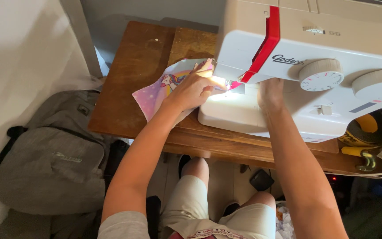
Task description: Sewing a piece of patterned fabric using a sewing machine and trimming threads with snips.
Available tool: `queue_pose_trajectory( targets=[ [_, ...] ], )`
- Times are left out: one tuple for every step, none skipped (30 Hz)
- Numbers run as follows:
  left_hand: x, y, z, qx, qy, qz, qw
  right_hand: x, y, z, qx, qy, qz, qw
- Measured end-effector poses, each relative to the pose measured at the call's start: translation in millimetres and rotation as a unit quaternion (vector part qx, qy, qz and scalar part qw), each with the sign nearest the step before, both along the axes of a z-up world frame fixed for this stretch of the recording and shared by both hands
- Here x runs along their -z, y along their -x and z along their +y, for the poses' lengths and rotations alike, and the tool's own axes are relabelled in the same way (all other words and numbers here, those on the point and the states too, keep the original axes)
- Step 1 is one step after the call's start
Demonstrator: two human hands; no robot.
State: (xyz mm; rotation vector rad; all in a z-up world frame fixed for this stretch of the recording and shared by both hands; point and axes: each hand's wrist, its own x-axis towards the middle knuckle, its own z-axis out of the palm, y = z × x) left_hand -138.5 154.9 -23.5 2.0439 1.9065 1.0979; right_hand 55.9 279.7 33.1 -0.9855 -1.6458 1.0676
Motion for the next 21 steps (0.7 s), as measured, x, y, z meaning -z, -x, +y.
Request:
queue_pose_trajectory(
  targets=[
    [-0.6, -0.4, 0.5, 0.000, 0.000, -0.001, 1.000, 0.9, 0.2, -1.1, 0.000, 0.000, -0.001, 1.000],
    [-1.3, -1.0, 0.9, -0.002, 0.007, 0.003, 1.000, 1.6, 0.2, -2.2, -0.004, -0.021, -0.021, 1.000],
    [-2.3, -1.5, 1.4, -0.004, 0.014, 0.007, 1.000, 2.3, 0.2, -3.5, -0.009, -0.041, -0.040, 0.998],
    [-3.3, -1.9, -0.5, -0.004, 0.014, 0.007, 1.000, 3.5, 0.1, -4.4, -0.008, -0.041, -0.040, 0.998],
    [-4.9, -1.5, -2.6, -0.002, 0.013, 0.005, 1.000, 4.0, 0.8, -5.3, -0.014, -0.062, -0.059, 0.996],
    [-6.5, -1.1, -4.7, 0.001, 0.012, 0.004, 1.000, 4.6, 1.7, -6.2, -0.019, -0.083, -0.078, 0.993],
    [-1.2, 0.7, -1.9, 0.001, 0.011, 0.004, 1.000, 5.5, 2.4, -6.8, -0.018, -0.084, -0.078, 0.993],
    [4.5, 2.3, 0.9, -0.004, -0.009, 0.018, 1.000, 6.8, 3.1, -7.6, -0.023, -0.104, -0.097, 0.990],
    [11.6, 1.9, 3.3, -0.007, -0.028, 0.031, 0.999, 9.0, 1.5, -9.2, -0.026, -0.123, -0.118, 0.985],
    [13.4, 0.2, 6.8, -0.005, -0.028, 0.030, 0.999, 11.0, 2.2, -10.0, -0.025, -0.123, -0.119, 0.985],
    [14.8, -2.0, 10.8, 0.008, -0.133, 0.087, 0.987, 12.7, 2.3, -10.4, -0.028, -0.142, -0.140, 0.980],
    [16.3, -4.2, 14.7, 0.021, -0.236, 0.143, 0.961, 14.3, 2.6, -10.9, -0.031, -0.161, -0.160, 0.973],
    [23.9, -6.8, 13.1, 0.020, -0.236, 0.141, 0.961, 17.3, 2.3, -11.9, -0.031, -0.161, -0.162, 0.973],
    [31.4, -9.6, 11.5, 0.011, -0.221, 0.139, 0.965, 20.2, 1.9, -12.8, -0.037, -0.180, -0.183, 0.966],
    [37.3, -11.1, 11.1, 0.002, -0.207, 0.140, 0.968, 22.2, 2.5, -12.8, -0.041, -0.199, -0.201, 0.958],
    [32.1, -13.2, 4.3, 0.003, -0.207, 0.140, 0.968, 51.0, -5.2, 8.0, -0.040, -0.200, -0.201, 0.958],
    [27.8, -16.1, -1.9, 0.001, -0.168, 0.134, 0.977, 79.9, -13.7, 29.6, -0.047, -0.229, -0.233, 0.944],
    [23.7, -19.0, -7.8, 0.000, -0.129, 0.127, 0.983, 108.8, -22.2, 51.6, -0.054, -0.258, -0.265, 0.927],
    [16.0, -23.7, -14.4, -0.001, -0.129, 0.127, 0.983, 98.0, -23.0, 41.4, -0.054, -0.259, -0.266, 0.927],
    [8.3, -28.5, -20.8, -0.004, -0.122, 0.125, 0.985, 87.0, -24.0, 31.4, -0.045, -0.300, -0.289, 0.908],
    [0.2, -31.9, -27.5, -0.008, -0.114, 0.123, 0.986, 76.1, -23.3, 21.3, -0.035, -0.340, -0.309, 0.887]
  ],
)
